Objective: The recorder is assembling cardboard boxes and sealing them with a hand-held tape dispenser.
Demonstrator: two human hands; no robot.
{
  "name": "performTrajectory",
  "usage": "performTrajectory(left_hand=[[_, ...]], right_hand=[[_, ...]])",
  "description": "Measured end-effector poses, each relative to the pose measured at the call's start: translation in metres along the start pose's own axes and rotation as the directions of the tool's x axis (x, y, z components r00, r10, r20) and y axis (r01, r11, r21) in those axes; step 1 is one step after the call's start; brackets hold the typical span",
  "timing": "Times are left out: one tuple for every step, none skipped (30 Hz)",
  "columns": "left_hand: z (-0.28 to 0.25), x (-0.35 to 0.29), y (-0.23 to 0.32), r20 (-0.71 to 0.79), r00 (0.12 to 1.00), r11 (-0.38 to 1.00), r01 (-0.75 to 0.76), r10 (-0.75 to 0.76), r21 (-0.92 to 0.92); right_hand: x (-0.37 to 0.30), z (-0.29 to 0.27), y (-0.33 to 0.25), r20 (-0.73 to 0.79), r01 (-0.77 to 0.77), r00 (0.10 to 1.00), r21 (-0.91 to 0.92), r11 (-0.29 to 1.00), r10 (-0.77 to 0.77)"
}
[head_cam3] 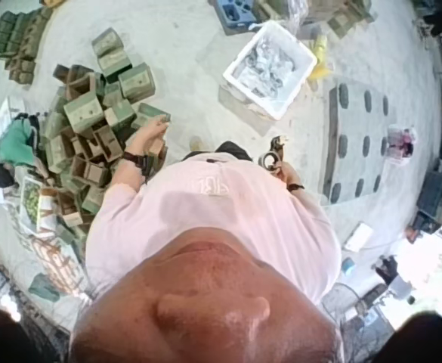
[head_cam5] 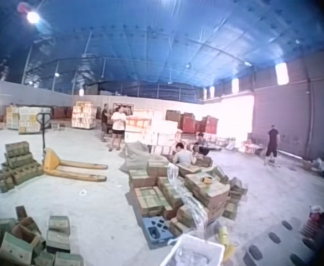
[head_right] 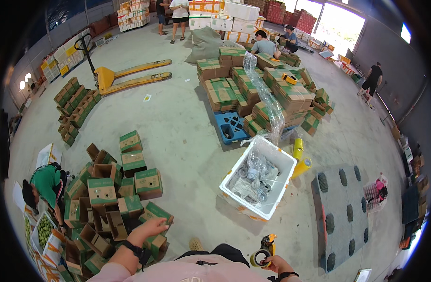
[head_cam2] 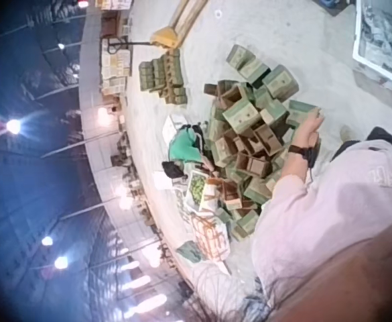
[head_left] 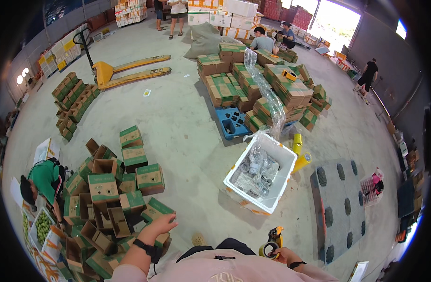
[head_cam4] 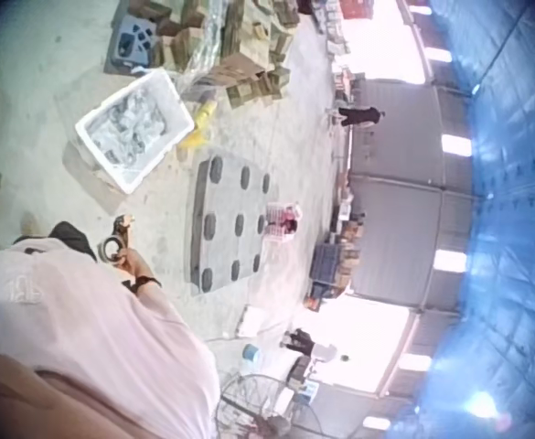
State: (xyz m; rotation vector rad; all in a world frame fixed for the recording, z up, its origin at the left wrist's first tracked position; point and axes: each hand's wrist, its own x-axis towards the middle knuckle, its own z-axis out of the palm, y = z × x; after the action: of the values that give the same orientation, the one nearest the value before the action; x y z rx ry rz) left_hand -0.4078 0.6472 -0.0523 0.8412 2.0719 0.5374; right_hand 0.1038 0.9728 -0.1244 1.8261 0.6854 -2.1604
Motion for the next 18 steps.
performTrajectory(left_hand=[[-0.016,0.026,0.002,-0.005,0.999,0.999,-0.043,0.043,-0.012],[-0.032,0.048,0.005,-0.012,0.996,0.996,-0.084,0.084,-0.024],[-0.047,0.072,0.012,-0.011,0.996,0.996,-0.088,0.088,-0.023],[-0.062,0.094,0.019,-0.041,0.993,0.994,-0.109,0.108,-0.026],[-0.074,0.113,0.022,-0.069,0.99,0.991,-0.128,0.126,-0.026],[-0.087,0.129,0.022,-0.069,0.99,0.992,-0.126,0.124,-0.022],[-0.101,0.143,0.022,-0.094,0.992,0.993,-0.089,0.082,-0.073],[-0.116,0.16,0.023,-0.113,0.993,0.991,-0.058,0.044,-0.119],[-0.128,0.173,0.013,-0.121,0.992,0.992,-0.058,0.045,-0.109],[-0.131,0.178,-0.012,-0.175,0.984,0.987,0.002,-0.029,-0.158],[-0.135,0.177,-0.037,-0.222,0.969,0.975,0.06,-0.108,-0.213],[-0.145,0.176,-0.056,-0.217,0.961,0.973,0.131,-0.172,-0.191],[-0.154,0.171,-0.071,-0.216,0.946,0.964,0.206,-0.24,-0.17],[-0.166,0.168,-0.079,-0.188,0.916,0.927,0.315,-0.353,-0.206],[-0.18,0.164,-0.087,-0.157,0.875,0.877,0.415,-0.458,-0.242],[-0.193,0.158,-0.102,-0.161,0.859,0.866,0.447,-0.485,-0.226],[-0.184,0.143,-0.163,-0.187,0.822,0.82,0.46,-0.538,-0.341],[-0.199,0.151,-0.17,-0.084,0.749,0.682,0.542,-0.657,-0.491]], right_hand=[[0.001,0.006,-0.014,-0.015,-0.007,1.0,0.016,1.0,0.007],[0.003,0.011,-0.028,-0.029,-0.014,0.999,0.03,0.999,0.015],[0.008,0.014,-0.043,-0.052,-0.015,0.998,0.02,1.0,0.016],[0.015,0.018,-0.061,-0.052,-0.014,0.999,0.021,1.0,0.015],[0.02,0.024,-0.078,-0.074,-0.038,0.996,0.026,0.999,0.04],[0.028,0.031,-0.096,-0.093,-0.063,0.993,0.03,0.998,0.066],[0.038,0.039,-0.119,-0.122,-0.087,0.989,0.005,0.996,0.087],[0.05,0.046,-0.142,-0.115,-0.086,0.99,0.011,0.996,0.087],[0.069,0.053,-0.174,-0.093,-0.142,0.986,-0.035,0.989,0.138],[0.087,0.064,-0.203,-0.072,-0.199,0.979,-0.078,0.977,0.193],[0.108,0.075,-0.233,-0.025,-0.144,0.989,-0.079,0.986,0.143],[0.127,0.092,-0.263,0.022,-0.014,1.0,-0.11,0.994,0.016],[0.13,0.123,-0.301,0.009,0.002,1.0,-0.146,0.989,-0.001],[0.137,0.153,-0.337,0.001,0.004,1.0,-0.105,0.995,-0.004],[0.147,0.177,-0.371,0.042,0.073,0.997,-0.127,0.989,-0.068],[0.153,0.208,-0.406,0.152,0.128,0.982,-0.073,0.989,-0.116],[0.146,0.257,-0.447,0.176,0.13,0.979,-0.124,0.984,-0.107],[0.149,0.284,-0.477,0.22,0.176,0.963,-0.073,0.982,-0.156]])
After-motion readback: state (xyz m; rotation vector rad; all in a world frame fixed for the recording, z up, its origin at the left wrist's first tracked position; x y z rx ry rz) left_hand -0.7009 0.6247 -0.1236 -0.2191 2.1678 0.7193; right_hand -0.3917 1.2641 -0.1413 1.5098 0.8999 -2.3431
